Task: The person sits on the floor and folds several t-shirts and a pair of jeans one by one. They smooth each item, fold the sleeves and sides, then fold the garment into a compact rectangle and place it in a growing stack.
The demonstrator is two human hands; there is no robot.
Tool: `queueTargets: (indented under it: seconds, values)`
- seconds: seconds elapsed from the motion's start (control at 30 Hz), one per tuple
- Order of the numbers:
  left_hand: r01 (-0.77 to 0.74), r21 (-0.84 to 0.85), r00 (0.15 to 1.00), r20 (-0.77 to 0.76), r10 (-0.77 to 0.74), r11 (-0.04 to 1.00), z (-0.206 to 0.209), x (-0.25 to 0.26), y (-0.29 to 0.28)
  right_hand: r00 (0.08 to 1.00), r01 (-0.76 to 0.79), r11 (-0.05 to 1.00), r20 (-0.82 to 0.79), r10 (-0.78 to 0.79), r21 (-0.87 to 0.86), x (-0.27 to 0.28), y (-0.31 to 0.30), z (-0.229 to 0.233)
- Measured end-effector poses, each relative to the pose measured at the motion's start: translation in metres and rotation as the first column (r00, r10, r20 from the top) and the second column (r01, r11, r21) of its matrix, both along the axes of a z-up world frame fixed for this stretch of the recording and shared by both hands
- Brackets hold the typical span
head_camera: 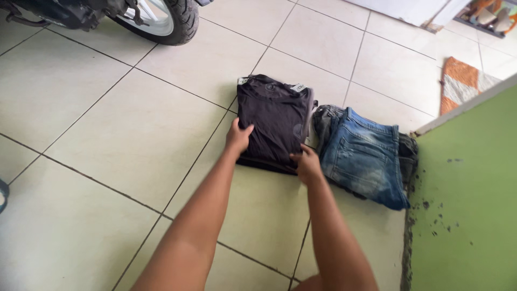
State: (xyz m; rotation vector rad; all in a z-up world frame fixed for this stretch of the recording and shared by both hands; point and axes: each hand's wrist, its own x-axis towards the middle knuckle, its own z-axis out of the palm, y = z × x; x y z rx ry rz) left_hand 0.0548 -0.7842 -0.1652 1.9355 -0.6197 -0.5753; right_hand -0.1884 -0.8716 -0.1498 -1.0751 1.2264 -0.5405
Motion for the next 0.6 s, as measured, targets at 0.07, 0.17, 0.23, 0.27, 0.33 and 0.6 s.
queueTargets:
  seconds: [0.07,0.17,0.23,0.27,0.33,0.6]
  values:
    - [-0.048,-0.032,0.999,-0.010,0.047,0.998,-0.018,-0.005,0.007,0.980,0.110,0.994,0.167,-0.111,0.018,-0.008,0.008,-0.024]
    - [-0.082,0.006,0.995,0.052,0.082,0.997,0.001,-0.008,0.011,0.957,0.177,0.984,0.239,-0.167,-0.020,-0.013,0.030,-0.013]
    - [-0.070,0.112,0.992,0.115,0.057,0.991,0.028,-0.013,0.009,0.973,0.190,0.981,0.146,-0.181,-0.048,-0.009,0.046,0.013]
    - [-0.059,0.190,0.989,0.144,0.032,0.980,0.045,-0.014,0.006,0.980,0.191,0.980,0.059,-0.188,-0.049,-0.005,0.054,0.027]
    - [-0.055,0.347,0.990,0.143,0.005,0.936,0.063,-0.021,0.020,0.972,0.148,0.987,-0.173,-0.156,-0.058,-0.005,0.073,0.047]
    - [0.023,0.140,0.766,0.634,-0.108,0.990,0.062,-0.040,0.042,0.876,-0.122,0.503,-0.331,-0.350,-0.856,0.039,0.009,0.058]
